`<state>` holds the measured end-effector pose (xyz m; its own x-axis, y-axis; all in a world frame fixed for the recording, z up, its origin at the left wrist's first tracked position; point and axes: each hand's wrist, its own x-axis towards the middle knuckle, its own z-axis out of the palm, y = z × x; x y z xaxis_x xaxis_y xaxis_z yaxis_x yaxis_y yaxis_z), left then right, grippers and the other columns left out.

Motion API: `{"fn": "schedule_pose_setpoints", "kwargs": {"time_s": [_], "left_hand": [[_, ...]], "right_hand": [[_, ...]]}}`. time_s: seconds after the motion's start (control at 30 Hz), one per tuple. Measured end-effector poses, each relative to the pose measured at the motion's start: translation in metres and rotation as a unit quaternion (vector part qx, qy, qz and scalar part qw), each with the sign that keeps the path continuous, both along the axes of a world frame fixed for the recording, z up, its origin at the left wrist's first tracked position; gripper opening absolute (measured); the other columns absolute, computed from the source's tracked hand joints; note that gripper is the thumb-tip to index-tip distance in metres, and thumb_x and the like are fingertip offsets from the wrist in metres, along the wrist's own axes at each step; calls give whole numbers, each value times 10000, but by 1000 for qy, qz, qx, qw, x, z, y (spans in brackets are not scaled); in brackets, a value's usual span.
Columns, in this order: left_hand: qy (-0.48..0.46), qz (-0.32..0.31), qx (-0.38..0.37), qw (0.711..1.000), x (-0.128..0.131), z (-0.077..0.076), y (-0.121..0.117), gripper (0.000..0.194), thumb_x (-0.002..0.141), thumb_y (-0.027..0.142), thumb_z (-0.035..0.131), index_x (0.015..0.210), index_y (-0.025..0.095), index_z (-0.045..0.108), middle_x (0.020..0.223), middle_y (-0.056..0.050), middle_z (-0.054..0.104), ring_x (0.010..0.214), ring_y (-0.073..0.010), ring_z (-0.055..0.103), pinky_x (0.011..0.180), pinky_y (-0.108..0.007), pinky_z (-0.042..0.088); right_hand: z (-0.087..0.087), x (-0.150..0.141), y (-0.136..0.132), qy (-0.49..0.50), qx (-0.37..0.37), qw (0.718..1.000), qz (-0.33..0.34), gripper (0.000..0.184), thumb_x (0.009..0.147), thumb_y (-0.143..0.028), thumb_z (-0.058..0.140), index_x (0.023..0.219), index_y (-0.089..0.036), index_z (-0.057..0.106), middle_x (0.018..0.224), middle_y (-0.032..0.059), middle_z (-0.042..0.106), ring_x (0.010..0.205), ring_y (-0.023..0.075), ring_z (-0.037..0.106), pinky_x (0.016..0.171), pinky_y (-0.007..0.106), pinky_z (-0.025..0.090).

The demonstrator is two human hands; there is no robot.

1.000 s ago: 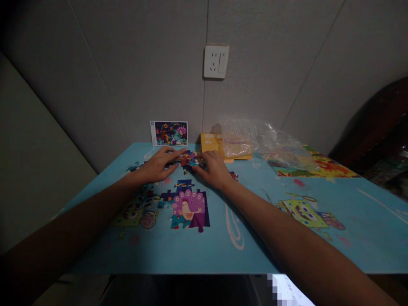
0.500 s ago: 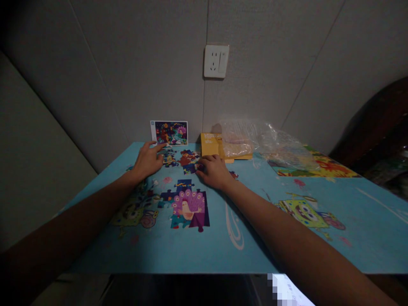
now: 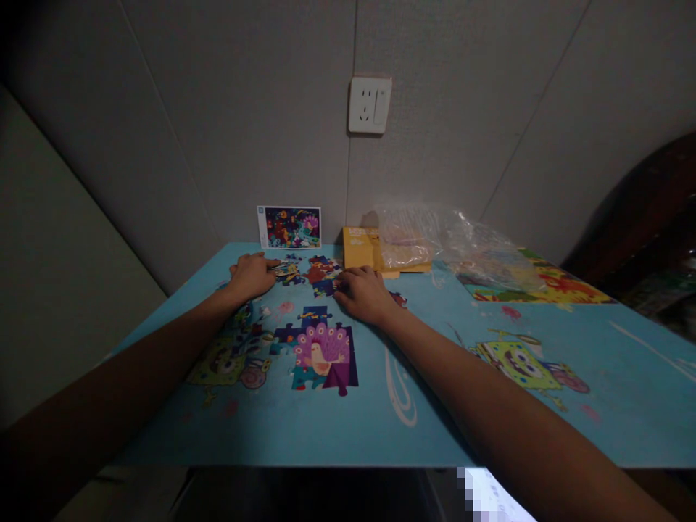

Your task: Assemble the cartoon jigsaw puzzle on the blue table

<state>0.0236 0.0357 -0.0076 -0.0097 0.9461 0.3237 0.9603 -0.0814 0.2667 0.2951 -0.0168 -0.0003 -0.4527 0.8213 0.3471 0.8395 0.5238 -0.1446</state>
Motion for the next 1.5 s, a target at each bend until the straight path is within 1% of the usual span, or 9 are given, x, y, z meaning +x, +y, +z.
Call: {"fn": "schedule_pose_setpoints", "kwargs": {"time_s": [0.17,0.27,0.37,0.47,0.6,0.83,1.1,1.3,1.5], "left_hand": [[22,-30,69,997,-2,-3,0,381,734,212,570,1055,271,767,1219,-158,627,1184,-441,464,903,-694,389],[46,-78,107,990,2,2,-6,393,757,152,540,1072,246,755,1280,-115,622,1243,-404,435,984,-652,352],[51,-190,132,972,10,9,-14,424,833,163,508,1222,200,673,1254,-86,653,1290,-351,400,1052,-563,329],[72,-320,101,939,20,12,-23,459,887,321,563,1330,201,582,1263,-94,650,1313,-346,372,1064,-550,311],[91,-422,56,900,30,11,-31,450,876,401,622,1286,217,605,1334,-90,603,1319,-321,372,1079,-530,302],[29,-396,37,917,40,4,-31,351,864,287,636,1206,212,663,1149,-66,678,1128,-269,475,999,-437,410],[-21,-350,29,936,43,-1,-29,360,873,228,594,1227,227,658,1011,-61,675,1059,-255,508,956,-420,449],[-59,-364,16,929,45,2,-34,379,831,282,670,1200,194,674,1127,-73,665,1121,-253,514,1002,-403,445],[-62,-379,25,923,51,6,-39,394,841,263,645,1235,254,642,1133,-34,694,1113,-252,513,1001,-442,433]], "right_hand": [[-2,-1,1,-9,-5,998,69,369,926,-381,550,1252,-223,623,1368,106,573,1194,294,510,955,467,399],[-3,-2,2,-6,-24,996,81,326,924,-353,560,1212,-220,638,1292,105,620,1186,291,506,950,465,397],[-2,-2,2,13,-37,996,78,263,897,-335,604,1119,-204,655,1117,94,682,1098,271,533,917,434,411],[0,-3,1,29,-33,996,83,212,870,-305,640,1045,-187,663,1005,84,691,1019,255,540,883,398,421],[3,-4,-3,42,-17,995,95,198,836,-252,660,1024,-189,664,965,72,680,996,251,535,871,372,417],[-1,-2,1,34,-14,993,111,168,863,-265,636,1008,-186,667,1020,76,672,996,236,544,884,365,401],[-5,6,10,9,-10,999,48,225,870,-215,609,1080,-177,680,1091,97,686,1010,248,555,891,385,394],[-2,2,6,-4,0,995,98,205,895,-203,575,1055,-187,702,1068,83,700,1004,233,560,908,375,391],[-2,-1,3,30,-6,997,65,341,853,-165,608,1193,-159,616,1083,101,689,992,248,557,875,375,412]]}}
